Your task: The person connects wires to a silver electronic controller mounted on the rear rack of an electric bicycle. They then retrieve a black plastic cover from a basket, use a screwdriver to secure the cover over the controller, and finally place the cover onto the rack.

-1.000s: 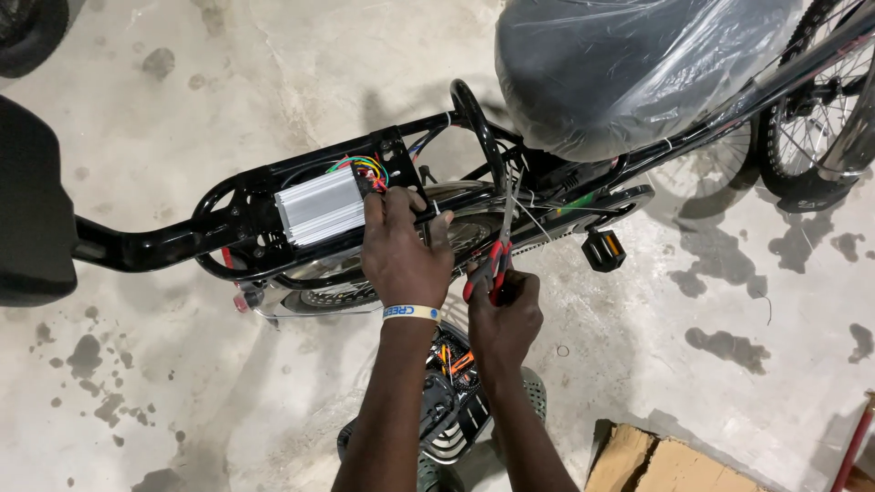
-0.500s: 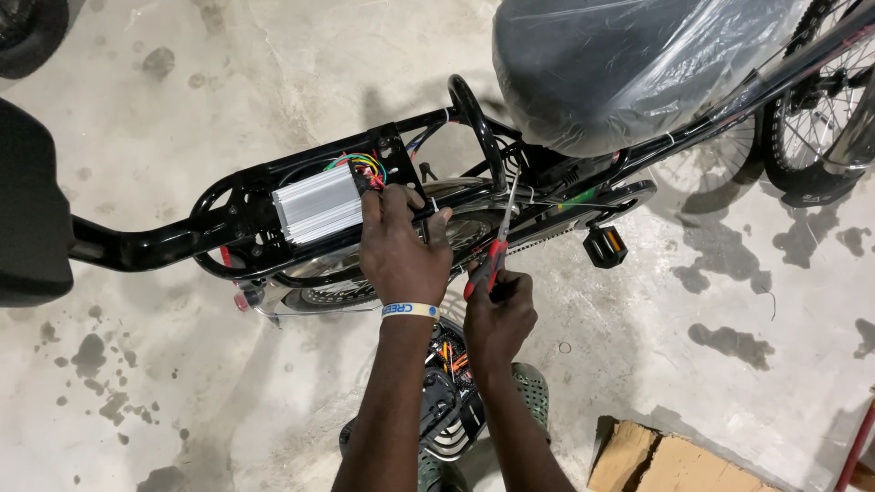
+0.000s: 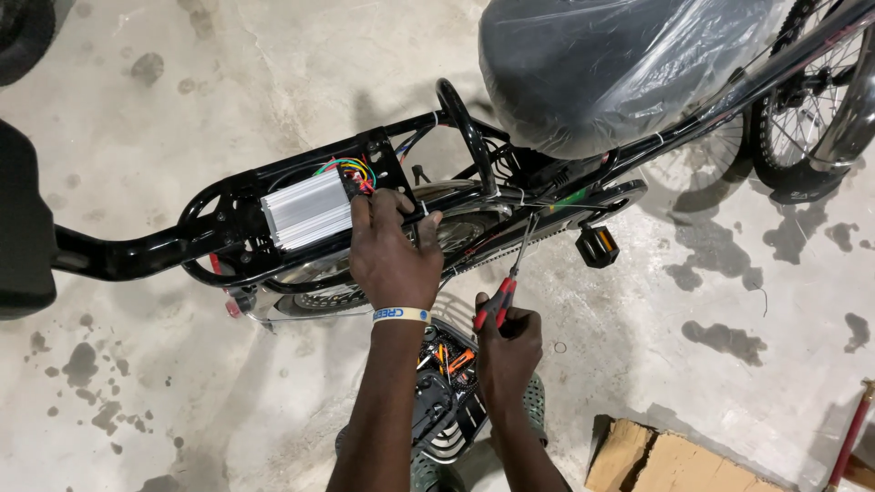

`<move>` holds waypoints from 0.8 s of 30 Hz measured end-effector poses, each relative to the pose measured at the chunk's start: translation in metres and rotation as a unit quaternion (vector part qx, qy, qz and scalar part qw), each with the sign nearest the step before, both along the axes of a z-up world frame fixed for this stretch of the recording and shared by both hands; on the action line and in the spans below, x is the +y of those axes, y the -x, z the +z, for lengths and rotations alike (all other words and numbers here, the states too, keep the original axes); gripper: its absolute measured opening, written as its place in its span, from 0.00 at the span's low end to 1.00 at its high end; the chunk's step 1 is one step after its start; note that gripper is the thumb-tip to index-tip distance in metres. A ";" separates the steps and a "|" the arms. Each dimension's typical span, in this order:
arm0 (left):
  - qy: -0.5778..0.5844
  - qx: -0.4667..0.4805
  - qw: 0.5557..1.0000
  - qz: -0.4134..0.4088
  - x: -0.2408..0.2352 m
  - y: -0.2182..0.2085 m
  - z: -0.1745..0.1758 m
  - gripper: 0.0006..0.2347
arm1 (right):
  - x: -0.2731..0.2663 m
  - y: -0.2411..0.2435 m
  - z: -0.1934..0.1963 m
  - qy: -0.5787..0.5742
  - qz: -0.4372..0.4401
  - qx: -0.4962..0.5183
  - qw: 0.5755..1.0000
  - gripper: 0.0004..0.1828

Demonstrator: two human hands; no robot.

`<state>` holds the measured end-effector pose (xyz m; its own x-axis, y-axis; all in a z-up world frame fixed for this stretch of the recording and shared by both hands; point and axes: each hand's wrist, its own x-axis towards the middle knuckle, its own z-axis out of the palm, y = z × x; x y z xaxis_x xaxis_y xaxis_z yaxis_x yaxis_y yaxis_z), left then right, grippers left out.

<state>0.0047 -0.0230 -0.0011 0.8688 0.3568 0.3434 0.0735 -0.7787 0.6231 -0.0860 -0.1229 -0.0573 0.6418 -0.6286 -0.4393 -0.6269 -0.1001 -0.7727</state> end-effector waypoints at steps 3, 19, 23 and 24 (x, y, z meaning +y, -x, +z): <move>-0.010 0.008 1.000 0.015 0.000 0.000 -0.003 0.14 | -0.005 -0.007 -0.010 0.003 -0.008 0.010 1.000 0.26; -0.015 0.014 1.000 0.015 -0.001 0.001 0.002 0.15 | -0.013 -0.037 0.001 0.036 0.030 -0.002 0.999 0.24; -0.015 0.007 1.000 0.014 -0.002 -0.001 -0.004 0.15 | -0.019 -0.039 -0.011 0.036 0.034 0.008 0.999 0.26; -0.015 0.007 1.000 0.014 -0.001 0.000 -0.003 0.15 | -0.019 -0.039 -0.007 0.036 0.034 0.007 0.999 0.26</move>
<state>0.0048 -0.0245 -0.0043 0.8630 0.3713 0.3426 0.1041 -0.7943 0.5986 -0.0469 -0.1415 -0.0643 0.6784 -0.6139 -0.4036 -0.6278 -0.1989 -0.7526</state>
